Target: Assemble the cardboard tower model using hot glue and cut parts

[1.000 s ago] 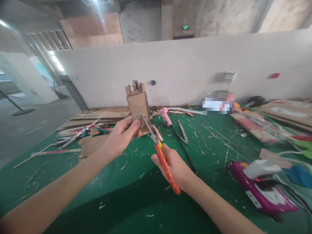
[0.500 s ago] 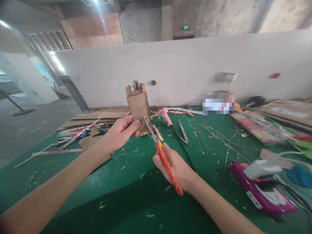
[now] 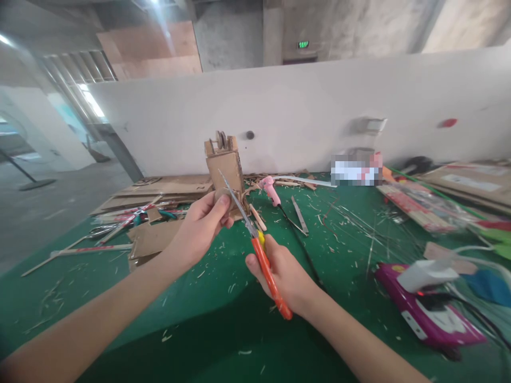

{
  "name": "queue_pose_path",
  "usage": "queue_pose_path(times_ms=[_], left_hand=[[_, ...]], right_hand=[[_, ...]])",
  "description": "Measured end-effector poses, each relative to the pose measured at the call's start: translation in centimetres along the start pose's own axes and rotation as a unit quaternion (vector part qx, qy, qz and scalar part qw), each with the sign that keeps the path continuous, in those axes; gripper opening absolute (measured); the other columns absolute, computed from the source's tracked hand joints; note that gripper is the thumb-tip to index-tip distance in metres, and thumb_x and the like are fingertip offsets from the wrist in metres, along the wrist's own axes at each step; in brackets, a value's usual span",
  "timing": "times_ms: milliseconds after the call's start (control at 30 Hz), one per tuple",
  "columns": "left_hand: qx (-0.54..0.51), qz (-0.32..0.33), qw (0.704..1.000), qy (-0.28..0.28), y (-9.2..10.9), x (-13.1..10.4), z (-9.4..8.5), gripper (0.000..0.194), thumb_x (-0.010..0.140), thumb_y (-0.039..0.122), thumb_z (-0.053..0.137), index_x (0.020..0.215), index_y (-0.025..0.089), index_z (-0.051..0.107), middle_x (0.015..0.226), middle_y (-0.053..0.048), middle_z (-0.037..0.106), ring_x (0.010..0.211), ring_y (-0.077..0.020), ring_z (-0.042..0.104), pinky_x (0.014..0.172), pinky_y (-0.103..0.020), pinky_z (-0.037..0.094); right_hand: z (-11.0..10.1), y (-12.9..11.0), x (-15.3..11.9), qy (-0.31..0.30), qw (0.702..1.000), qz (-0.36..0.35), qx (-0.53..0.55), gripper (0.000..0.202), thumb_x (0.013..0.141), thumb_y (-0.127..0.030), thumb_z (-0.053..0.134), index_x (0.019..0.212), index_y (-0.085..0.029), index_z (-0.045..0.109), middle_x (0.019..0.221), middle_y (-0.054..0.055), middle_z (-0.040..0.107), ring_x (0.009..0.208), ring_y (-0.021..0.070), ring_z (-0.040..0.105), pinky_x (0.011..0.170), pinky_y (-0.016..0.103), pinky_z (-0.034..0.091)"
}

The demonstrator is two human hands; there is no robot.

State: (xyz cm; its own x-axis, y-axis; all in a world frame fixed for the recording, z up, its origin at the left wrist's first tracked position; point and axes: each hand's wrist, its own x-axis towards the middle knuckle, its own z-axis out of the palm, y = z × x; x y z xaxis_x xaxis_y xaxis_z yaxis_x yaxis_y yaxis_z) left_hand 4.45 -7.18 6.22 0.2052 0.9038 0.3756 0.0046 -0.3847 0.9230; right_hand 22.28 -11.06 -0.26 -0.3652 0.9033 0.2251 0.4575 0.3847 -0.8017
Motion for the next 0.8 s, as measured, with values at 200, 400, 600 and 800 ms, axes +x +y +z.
queue_pose_path(times_ms=[200,400,600,800], left_hand=[[0.16,0.004,0.986,-0.057,1.4,0.5,-1.6,0.028,0.094,0.039,0.045,0.077,0.018,0.049,0.064,0.002,0.048,0.06,-0.0105,0.049,0.057,-0.024,0.038],[0.212,0.025,0.974,-0.071,1.9,0.7,-2.1,0.028,0.094,0.038,0.044,0.075,0.018,0.048,0.063,0.001,0.051,0.06,-0.0112,0.05,0.055,-0.024,0.039],[0.217,0.002,0.972,-0.088,2.0,0.8,-2.5,0.03,0.093,0.04,0.046,0.072,0.019,0.047,0.063,0.0,0.053,0.053,-0.0098,0.046,0.049,-0.023,0.035],[0.209,0.004,0.97,-0.126,2.5,0.8,-2.5,0.03,0.093,0.037,0.046,0.069,0.019,0.048,0.06,0.002,0.045,0.051,-0.0092,0.043,0.048,-0.022,0.034]], right_hand=[[-0.6,-0.4,-0.1,-0.035,0.999,-0.01,0.021,0.043,0.091,-0.064,0.032,0.085,-0.022,0.038,0.071,-0.002,0.043,0.059,0.0119,0.039,0.054,0.027,0.037],[-0.7,0.2,0.3,-0.016,0.999,0.013,-0.039,0.043,0.092,-0.062,0.035,0.075,-0.022,0.037,0.069,0.0,0.048,0.058,0.0123,0.041,0.054,0.028,0.036],[-1.4,-0.1,0.0,-0.035,0.998,-0.003,-0.05,0.044,0.091,-0.063,0.033,0.079,-0.022,0.039,0.073,0.001,0.048,0.06,0.013,0.042,0.057,0.03,0.04],[-2.0,-1.0,-0.4,-0.082,0.997,0.004,-0.006,0.046,0.09,-0.066,0.032,0.095,-0.021,0.041,0.075,-0.001,0.044,0.064,0.0135,0.042,0.059,0.03,0.043]])
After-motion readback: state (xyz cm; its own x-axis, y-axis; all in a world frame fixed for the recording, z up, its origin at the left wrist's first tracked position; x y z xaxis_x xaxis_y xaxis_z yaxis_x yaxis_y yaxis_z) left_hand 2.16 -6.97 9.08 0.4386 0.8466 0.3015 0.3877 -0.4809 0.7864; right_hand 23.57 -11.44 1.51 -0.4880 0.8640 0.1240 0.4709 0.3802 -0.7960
